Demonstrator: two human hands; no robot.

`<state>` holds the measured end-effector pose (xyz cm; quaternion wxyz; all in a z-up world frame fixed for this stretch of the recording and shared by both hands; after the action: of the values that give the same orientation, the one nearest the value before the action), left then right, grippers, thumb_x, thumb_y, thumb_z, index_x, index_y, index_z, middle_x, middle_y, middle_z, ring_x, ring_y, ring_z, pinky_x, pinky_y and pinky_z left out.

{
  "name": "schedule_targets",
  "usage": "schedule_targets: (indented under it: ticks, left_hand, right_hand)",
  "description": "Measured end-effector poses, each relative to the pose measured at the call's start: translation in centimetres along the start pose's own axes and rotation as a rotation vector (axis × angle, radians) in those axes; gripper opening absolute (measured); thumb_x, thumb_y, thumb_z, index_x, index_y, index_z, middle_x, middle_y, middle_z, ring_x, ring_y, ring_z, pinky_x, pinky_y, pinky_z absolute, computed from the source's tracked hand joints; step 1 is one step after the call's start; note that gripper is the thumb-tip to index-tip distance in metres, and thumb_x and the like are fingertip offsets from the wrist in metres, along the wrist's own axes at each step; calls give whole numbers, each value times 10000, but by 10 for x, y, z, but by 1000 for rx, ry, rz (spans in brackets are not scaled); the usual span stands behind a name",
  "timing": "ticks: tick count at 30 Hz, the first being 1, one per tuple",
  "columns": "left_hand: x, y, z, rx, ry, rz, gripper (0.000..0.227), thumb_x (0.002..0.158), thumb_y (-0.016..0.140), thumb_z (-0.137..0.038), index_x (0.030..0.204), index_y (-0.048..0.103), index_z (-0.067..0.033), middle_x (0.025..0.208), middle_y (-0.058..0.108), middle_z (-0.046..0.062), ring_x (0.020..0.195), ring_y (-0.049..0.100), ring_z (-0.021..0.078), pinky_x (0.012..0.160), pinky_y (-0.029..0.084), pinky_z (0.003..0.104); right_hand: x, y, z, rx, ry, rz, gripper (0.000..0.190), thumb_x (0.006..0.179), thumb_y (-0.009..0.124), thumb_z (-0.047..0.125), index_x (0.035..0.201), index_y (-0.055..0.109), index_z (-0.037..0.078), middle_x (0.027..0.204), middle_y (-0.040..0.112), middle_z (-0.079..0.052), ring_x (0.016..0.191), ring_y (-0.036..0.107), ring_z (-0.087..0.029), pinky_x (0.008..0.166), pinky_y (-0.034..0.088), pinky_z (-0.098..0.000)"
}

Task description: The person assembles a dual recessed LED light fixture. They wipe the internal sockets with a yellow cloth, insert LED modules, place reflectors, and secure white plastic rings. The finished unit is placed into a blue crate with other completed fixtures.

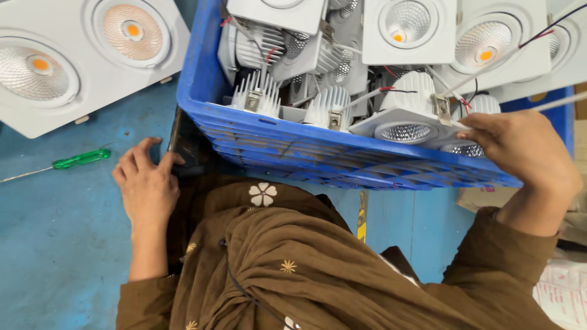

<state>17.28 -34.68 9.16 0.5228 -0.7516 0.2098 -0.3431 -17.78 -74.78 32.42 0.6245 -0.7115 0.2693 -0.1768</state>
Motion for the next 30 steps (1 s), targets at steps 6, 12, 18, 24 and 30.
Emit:
schedule_targets:
  ticks: [6, 12, 18, 24, 30]
  left_hand:
    - [-2, 2, 0, -13, 0, -6, 323, 786, 720, -38, 1024, 720, -257, 1487, 542, 12, 1357, 474, 317, 1121, 358, 480]
    - [-3, 1, 0, -7, -7, -8, 342, 767, 733, -37, 1023, 722, -263, 1489, 537, 3, 1362, 471, 302, 1132, 358, 470]
    - [-2, -3, -1, -11, 6, -7, 375, 726, 750, -44, 1031, 721, -261, 1475, 538, 14, 1353, 467, 306, 1112, 363, 473]
    - [-3, -1, 0, -4, 14, -6, 384, 720, 753, -55, 1042, 721, -262, 1483, 538, 14, 1356, 467, 308, 1110, 361, 474]
    - [-6, 1, 2, -3, 8, -19, 363, 752, 751, -60, 1046, 718, -271, 1487, 545, 0, 1369, 475, 298, 1132, 359, 466]
  right_hand:
    - [-6, 14, -1, 66, 9, 112, 231, 934, 674, 182, 1149, 745, 135, 856, 723, -172, 793, 681, -400, 693, 535, -462]
    - [0, 28, -18, 135, 93, 283, 351, 853, 670, 117, 1198, 724, 148, 910, 775, -146, 789, 739, -363, 707, 585, -430]
    - [2, 23, -58, 36, 65, 80, 280, 957, 727, 277, 1206, 753, 153, 995, 755, -172, 891, 711, -386, 766, 563, -430]
    - [-3, 16, -63, -308, 51, 266, 258, 922, 690, 281, 1164, 770, 242, 914, 767, -137, 868, 728, -351, 783, 564, -465]
    - [-1, 22, -20, -197, -17, 406, 283, 825, 674, 155, 1083, 774, 208, 932, 764, -129, 889, 720, -355, 788, 566, -457]
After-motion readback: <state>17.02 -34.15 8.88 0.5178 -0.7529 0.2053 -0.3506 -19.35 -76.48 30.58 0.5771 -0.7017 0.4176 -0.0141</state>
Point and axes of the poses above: each hand's wrist, its own x-axis towards the middle knuckle, its own y-axis out of the palm, z = x × y, the point moved 5 cm from there along x, towards the middle knuckle
